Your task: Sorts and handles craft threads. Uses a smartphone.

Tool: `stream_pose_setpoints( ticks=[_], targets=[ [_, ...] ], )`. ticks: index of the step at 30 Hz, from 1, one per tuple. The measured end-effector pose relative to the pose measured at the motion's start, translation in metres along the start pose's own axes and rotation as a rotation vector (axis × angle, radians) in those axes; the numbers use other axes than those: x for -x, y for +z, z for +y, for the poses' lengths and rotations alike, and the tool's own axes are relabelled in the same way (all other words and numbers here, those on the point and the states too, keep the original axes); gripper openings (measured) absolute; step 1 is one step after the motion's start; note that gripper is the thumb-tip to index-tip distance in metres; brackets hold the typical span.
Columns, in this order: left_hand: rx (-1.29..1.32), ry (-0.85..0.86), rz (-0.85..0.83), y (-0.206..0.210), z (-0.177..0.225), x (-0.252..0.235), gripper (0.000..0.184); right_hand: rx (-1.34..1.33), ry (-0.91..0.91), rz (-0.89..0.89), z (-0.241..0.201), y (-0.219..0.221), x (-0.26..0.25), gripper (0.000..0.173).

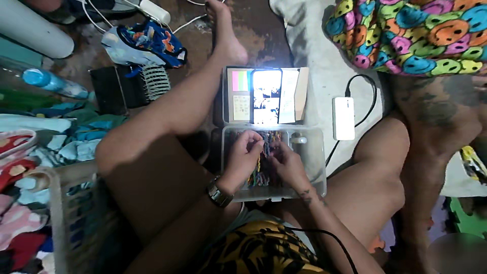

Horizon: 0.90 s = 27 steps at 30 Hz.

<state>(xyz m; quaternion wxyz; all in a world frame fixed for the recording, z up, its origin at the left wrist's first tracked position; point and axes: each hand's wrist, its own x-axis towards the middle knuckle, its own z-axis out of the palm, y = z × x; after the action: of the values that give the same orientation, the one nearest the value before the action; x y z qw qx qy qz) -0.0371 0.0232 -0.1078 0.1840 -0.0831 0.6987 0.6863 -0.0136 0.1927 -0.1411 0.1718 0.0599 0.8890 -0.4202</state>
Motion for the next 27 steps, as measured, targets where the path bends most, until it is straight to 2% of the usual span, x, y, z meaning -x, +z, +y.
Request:
stream_pose_setpoints(
  ticks=[6, 11, 17, 20, 23, 27],
  targets=[
    [-0.028, -0.044, -0.021, 0.0, -0.004, -0.002, 0.018, -0.338, 0.045, 0.021, 0.006, -0.008, 0.004, 0.014],
    [-0.036, -0.048, -0.031, 0.003, -0.009, -0.005, 0.026, -0.686, 0.044, -0.093, 0.007, -0.013, 0.004, 0.009],
    [-0.032, -0.048, -0.06, 0.006, -0.01, -0.006, 0.022, -0.837, 0.029, -0.169, 0.007, -0.013, 0.007, 0.01],
    [-0.054, -0.066, -0.131, 0.006, -0.009, -0.006, 0.018, -0.788, 0.01, -0.168, 0.008, -0.013, 0.007, 0.009],
    [-0.07, -0.022, -0.116, 0.008, -0.013, -0.006, 0.013, -0.646, -0.017, -0.161, 0.008, -0.014, 0.007, 0.008],
    [-0.061, -0.027, -0.068, 0.008, -0.013, -0.005, 0.016, -0.078, -0.113, 0.035, 0.009, -0.01, 0.003, 0.024]
  ],
)
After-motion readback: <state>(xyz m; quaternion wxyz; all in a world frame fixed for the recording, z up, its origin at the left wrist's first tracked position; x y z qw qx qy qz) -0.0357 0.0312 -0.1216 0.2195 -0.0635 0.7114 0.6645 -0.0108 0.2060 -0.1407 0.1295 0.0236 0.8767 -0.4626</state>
